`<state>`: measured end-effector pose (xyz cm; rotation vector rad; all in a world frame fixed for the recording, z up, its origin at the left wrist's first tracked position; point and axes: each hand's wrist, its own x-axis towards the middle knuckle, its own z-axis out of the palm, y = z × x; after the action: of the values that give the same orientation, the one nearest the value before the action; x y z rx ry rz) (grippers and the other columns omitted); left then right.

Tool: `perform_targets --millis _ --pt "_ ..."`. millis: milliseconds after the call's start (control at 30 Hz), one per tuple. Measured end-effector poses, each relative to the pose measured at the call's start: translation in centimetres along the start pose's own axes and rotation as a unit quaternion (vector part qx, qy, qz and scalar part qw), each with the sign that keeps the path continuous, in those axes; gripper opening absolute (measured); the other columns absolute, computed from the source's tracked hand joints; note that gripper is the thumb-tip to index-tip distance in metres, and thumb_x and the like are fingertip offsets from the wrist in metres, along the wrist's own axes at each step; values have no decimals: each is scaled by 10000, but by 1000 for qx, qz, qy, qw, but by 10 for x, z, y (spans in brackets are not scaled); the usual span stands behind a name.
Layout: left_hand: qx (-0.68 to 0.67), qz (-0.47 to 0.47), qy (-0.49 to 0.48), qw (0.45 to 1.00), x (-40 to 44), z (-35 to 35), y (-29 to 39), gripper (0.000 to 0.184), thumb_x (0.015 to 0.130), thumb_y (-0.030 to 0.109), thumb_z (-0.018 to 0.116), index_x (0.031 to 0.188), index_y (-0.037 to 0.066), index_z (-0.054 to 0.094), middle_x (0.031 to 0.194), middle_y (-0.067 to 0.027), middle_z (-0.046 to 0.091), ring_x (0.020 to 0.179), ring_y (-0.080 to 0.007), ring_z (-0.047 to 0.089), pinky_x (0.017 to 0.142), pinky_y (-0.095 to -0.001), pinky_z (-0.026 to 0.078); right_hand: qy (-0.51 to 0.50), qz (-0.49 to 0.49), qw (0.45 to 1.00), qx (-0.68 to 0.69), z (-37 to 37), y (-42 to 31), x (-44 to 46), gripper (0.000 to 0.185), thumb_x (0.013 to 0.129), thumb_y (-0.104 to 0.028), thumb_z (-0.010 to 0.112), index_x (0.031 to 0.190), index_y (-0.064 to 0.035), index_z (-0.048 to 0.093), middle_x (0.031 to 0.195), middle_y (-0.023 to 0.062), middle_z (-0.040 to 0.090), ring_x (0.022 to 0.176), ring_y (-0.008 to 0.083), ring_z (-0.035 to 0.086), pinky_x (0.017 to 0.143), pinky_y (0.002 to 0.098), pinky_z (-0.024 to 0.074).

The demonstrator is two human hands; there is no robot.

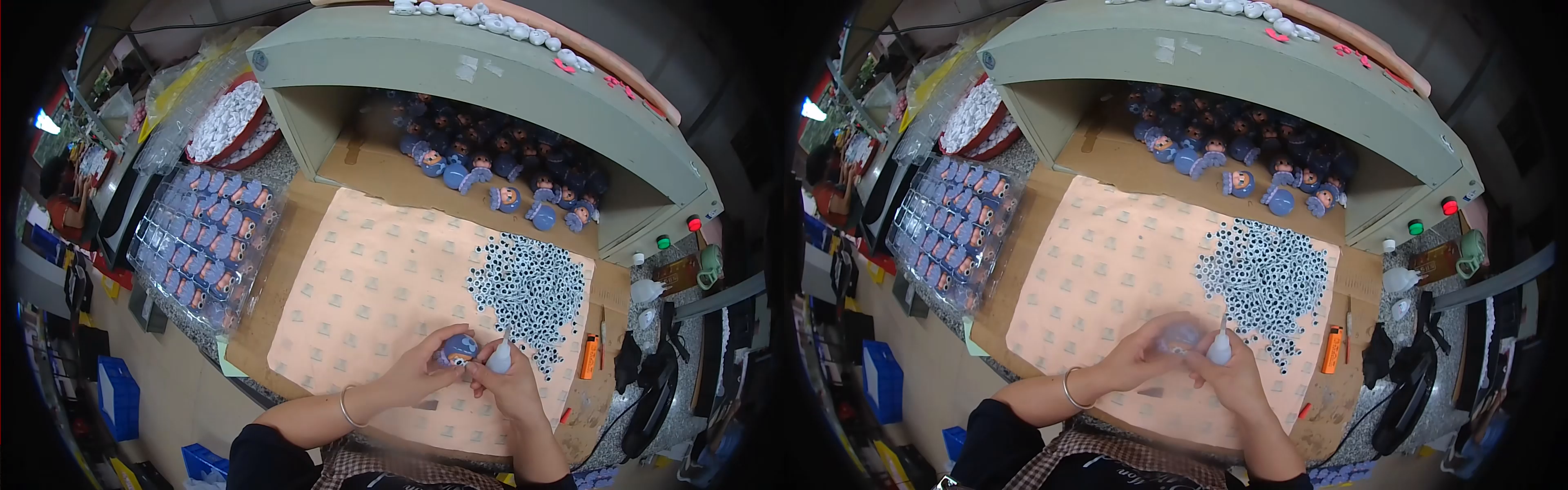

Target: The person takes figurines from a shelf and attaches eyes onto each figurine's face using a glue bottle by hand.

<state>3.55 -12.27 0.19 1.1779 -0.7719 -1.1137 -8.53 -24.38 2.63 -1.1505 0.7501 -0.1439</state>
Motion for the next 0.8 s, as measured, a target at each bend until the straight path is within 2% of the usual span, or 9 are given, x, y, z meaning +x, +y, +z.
perform_targets --millis 67,167,267,367,467,800 --pt "-18 -13 -7 1000 1 0 -2 524 809 -11 507 1282 57 292 1208 -102 408 1095 -182 439 910 -299 404 2 -2 1000 -10 4 -4 -2 155 750 -9 610 815 -13 469 664 40 522 529 95 517 456 224 440" --pt "10 -9 5 1000 1 0 -5 515 805 -26 493 1275 59 299 1208 -101 407 1076 -180 452 896 -303 418 -1 -11 1000 -8 5 -1 -2 155 759 -10 601 830 -12 463 678 34 521 539 93 514 463 222 441" --pt "-21 1 27 999 0 3 -8 504 806 -37 498 1270 38 316 1202 -96 438 1074 -170 464 864 -294 409 6 -16 1000 -5 6 1 -3 162 764 -9 593 848 -11 455 691 30 522 547 92 518 469 221 443" --pt "-24 8 28 999 -1 4 -9 501 804 -47 492 1266 35 316 1194 -100 440 1077 -172 460 867 -297 404 12 -30 999 0 6 5 -2 193 755 27 582 884 -10 444 710 73 542 545 130 556 464 254 474" --pt "-21 18 32 999 -1 5 -9 499 804 -55 484 1265 36 316 1189 -101 442 1077 -174 459 869 -300 400 15 -35 999 -6 5 5 -2 193 754 28 583 881 -9 444 708 69 536 539 130 555 468 257 480" --pt "-28 6 25 999 -2 5 -13 493 810 -40 459 1269 53 307 1161 -93 431 1053 -158 453 892 -285 416 17 -5 1000 0 0 8 4 204 748 23 604 865 -19 442 705 56 523 537 125 551 491 265 493"
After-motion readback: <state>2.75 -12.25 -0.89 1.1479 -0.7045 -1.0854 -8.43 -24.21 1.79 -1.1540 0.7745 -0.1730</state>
